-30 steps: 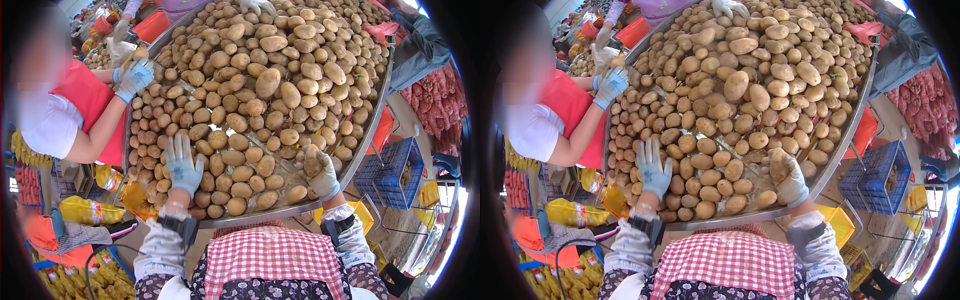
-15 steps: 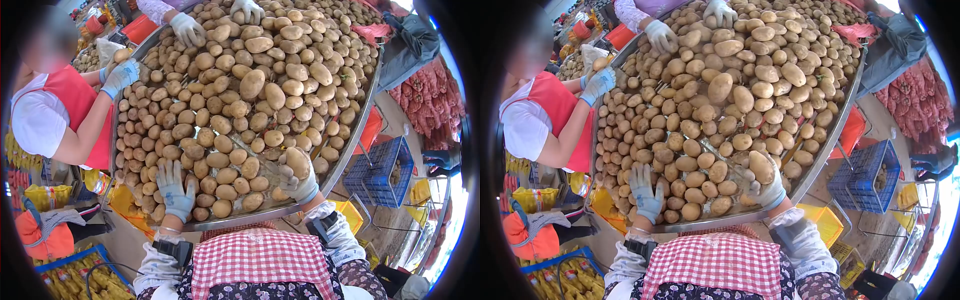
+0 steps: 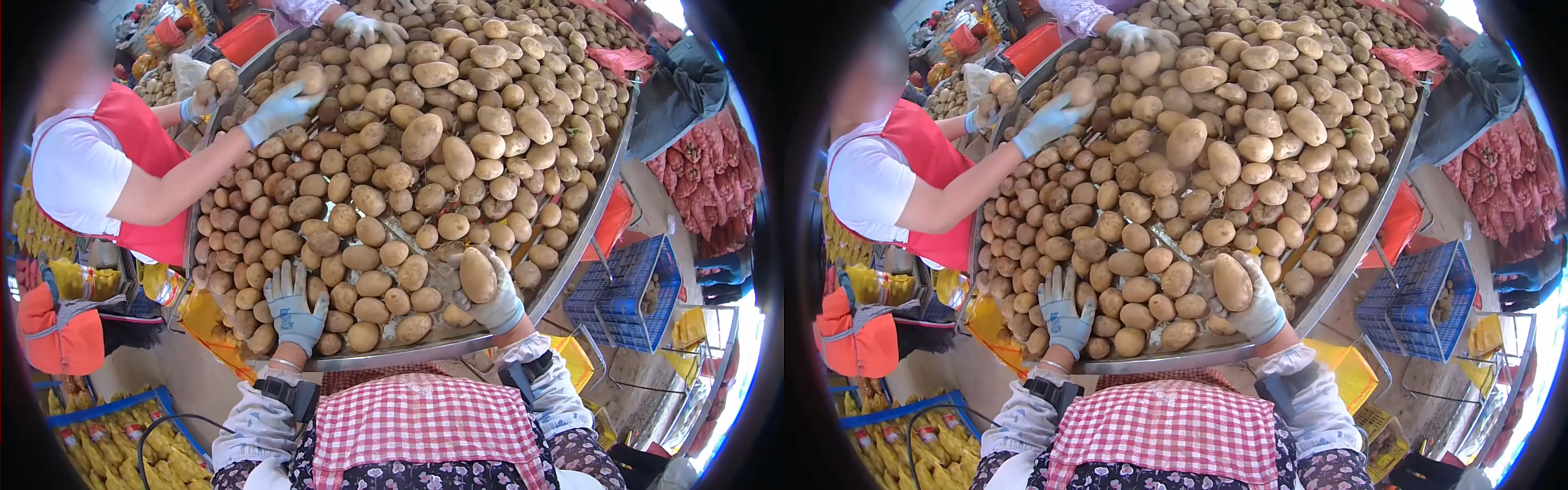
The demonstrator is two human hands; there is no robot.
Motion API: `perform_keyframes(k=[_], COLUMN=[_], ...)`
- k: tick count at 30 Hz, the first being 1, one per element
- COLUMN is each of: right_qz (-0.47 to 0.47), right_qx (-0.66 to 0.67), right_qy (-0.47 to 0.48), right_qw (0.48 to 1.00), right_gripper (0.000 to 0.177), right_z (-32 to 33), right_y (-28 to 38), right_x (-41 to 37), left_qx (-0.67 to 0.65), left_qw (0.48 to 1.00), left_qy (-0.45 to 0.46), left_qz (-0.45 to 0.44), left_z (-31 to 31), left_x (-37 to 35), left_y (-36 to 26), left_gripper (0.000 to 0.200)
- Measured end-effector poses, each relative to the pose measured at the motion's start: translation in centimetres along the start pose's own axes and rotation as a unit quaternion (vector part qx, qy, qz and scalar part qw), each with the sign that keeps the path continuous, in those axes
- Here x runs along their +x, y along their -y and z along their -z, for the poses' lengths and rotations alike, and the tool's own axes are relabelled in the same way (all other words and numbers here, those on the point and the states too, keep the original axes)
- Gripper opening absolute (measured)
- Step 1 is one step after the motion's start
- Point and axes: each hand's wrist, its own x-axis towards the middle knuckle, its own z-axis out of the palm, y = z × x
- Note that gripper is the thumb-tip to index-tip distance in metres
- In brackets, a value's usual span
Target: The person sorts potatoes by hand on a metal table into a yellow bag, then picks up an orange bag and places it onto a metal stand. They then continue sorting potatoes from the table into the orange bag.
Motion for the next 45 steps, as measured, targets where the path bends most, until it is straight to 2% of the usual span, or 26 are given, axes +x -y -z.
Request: perform_keyframes(k=[2,3,8,10,11,12,14,16,18,20,22,24,25,28,29,30,32,33,34,36,37,38,40,41,42,45], right_qz=[0.003,0.036,0.049,0.11,0.111,0.088,0.047,0.048,0.053,0.123,0.145,0.213,0.185,0.205,0.174,0.172,0.25,0.274,0.271,0.189,0.103,0.099,0.063,0.049,0.051,0.119], right_qx=[-0.027,-0.108,-0.129,-0.289,-0.284,-0.319,-0.349,-0.382,-0.417,-0.448,-0.429,-0.498,-0.451,-0.538,-0.508,-0.51,-0.721,-0.797,-0.797,-0.919,-0.937,-0.937,-0.965,-0.969,-0.968,-0.94], right_qy=[0.036,-0.075,-0.116,-0.143,-0.161,-0.159,-0.164,-0.178,-0.194,-0.242,-0.269,-0.256,-0.254,-0.251,-0.217,-0.222,-0.23,-0.164,-0.163,-0.053,-0.028,-0.022,0.0,0.015,0.021,0.068], right_qw=[0.999,0.991,0.984,0.94,0.939,0.93,0.921,0.906,0.887,0.852,0.85,0.801,0.835,0.778,0.815,0.813,0.604,0.513,0.514,0.343,0.332,0.334,0.253,0.243,0.246,0.312], right_gripper=[0.053,0.055,0.047,0.04,0.036,0.033,0.033,0.035,0.037,0.039,0.039,0.038,0.033,0.025,0.026,0.026,0.034,0.053,0.053,0.072,0.083,0.083,0.085,0.089,0.089,0.087], right_z=[-0.3,-1.0,-5.0,-4.2,-5.1,-5.2,-6.0,-6.1,-5.8,-3.8,-2.8,-3.9,-4.3,-5.4,-4.3,-5.3,-7.3,-8.4,-9.1,-9.5,-8.6,-8.4,-8.6,-8.7,-8.8,-8.7], right_y=[0.1,-0.3,-1.7,-3.2,-3.9,-4.2,-4.9,-6.4,-7.6,-8.5,-9.1,-9.6,-9.9,-11.6,-12.0,-12.7,-14.1,-13.7,-13.7,-13.9,-14.3,-15.3,-17.9,-18.1,-18.1,-17.6], right_x=[-0.5,-0.8,-1.3,-1.0,-0.9,-0.9,-1.4,-1.3,-1.4,-0.9,-0.3,0.3,0.6,2.9,3.5,4.1,5.6,5.6,5.4,4.8,4.8,4.8,5.3,6.1,6.7,7.0], left_qx=[-0.007,-0.003,-0.034,-0.053,-0.13,-0.124,-0.189,-0.142,-0.182,-0.244,-0.309,-0.201,-0.263,-0.213,-0.218,-0.164,-0.111,-0.082,-0.052,-0.021,0.004,0.029,-0.002,-0.079,-0.157,-0.124], left_qw=[1.0,1.0,0.999,0.999,0.991,0.992,0.965,0.972,0.951,0.936,0.918,0.956,0.946,0.97,0.969,0.984,0.992,0.996,0.998,0.999,1.0,0.999,0.999,0.996,0.983,0.989], left_qy=[0.0,-0.013,-0.012,0.0,-0.029,-0.031,-0.178,-0.185,-0.247,-0.245,-0.238,-0.204,-0.169,-0.119,-0.116,-0.068,-0.017,-0.013,-0.007,0.004,-0.017,-0.038,-0.052,-0.031,-0.01,-0.022], left_qz=[0.01,0.006,0.011,-0.002,-0.029,-0.018,-0.046,-0.017,0.049,0.062,0.072,0.069,0.081,0.002,0.0,-0.026,-0.049,-0.044,-0.04,-0.028,-0.014,-0.001,0.016,-0.038,-0.092,-0.079], left_z=[0.0,-0.1,-0.1,0.3,-0.1,1.0,3.6,5.5,5.2,5.8,5.3,4.5,3.7,4.0,3.5,2.9,2.2,2.2,2.3,2.2,2.1,2.0,3.3,4.4,4.9,2.8], left_x=[0.2,0.4,0.6,0.6,0.3,0.1,-0.2,-1.2,-2.4,-3.1,-3.8,-4.7,-4.5,-3.0,-2.2,-1.3,-1.4,-1.5,-1.7,-2.5,-3.0,-3.4,-2.8,-2.1,-1.8,-2.5], left_y=[-0.1,-0.1,0.1,0.6,1.8,3.1,5.5,9.1,13.3,16.3,17.6,17.6,17.2,13.6,13.6,13.7,14.3,15.3,16.4,18.3,19.1,19.5,17.9,16.6,15.8,17.5], left_gripper=[0.07,0.069,0.07,0.071,0.067,0.067,0.058,0.055,0.048,0.047,0.047,0.049,0.059,0.071,0.071,0.075,0.079,0.076,0.074,0.072,0.069,0.066,0.07,0.072,0.074,0.077])
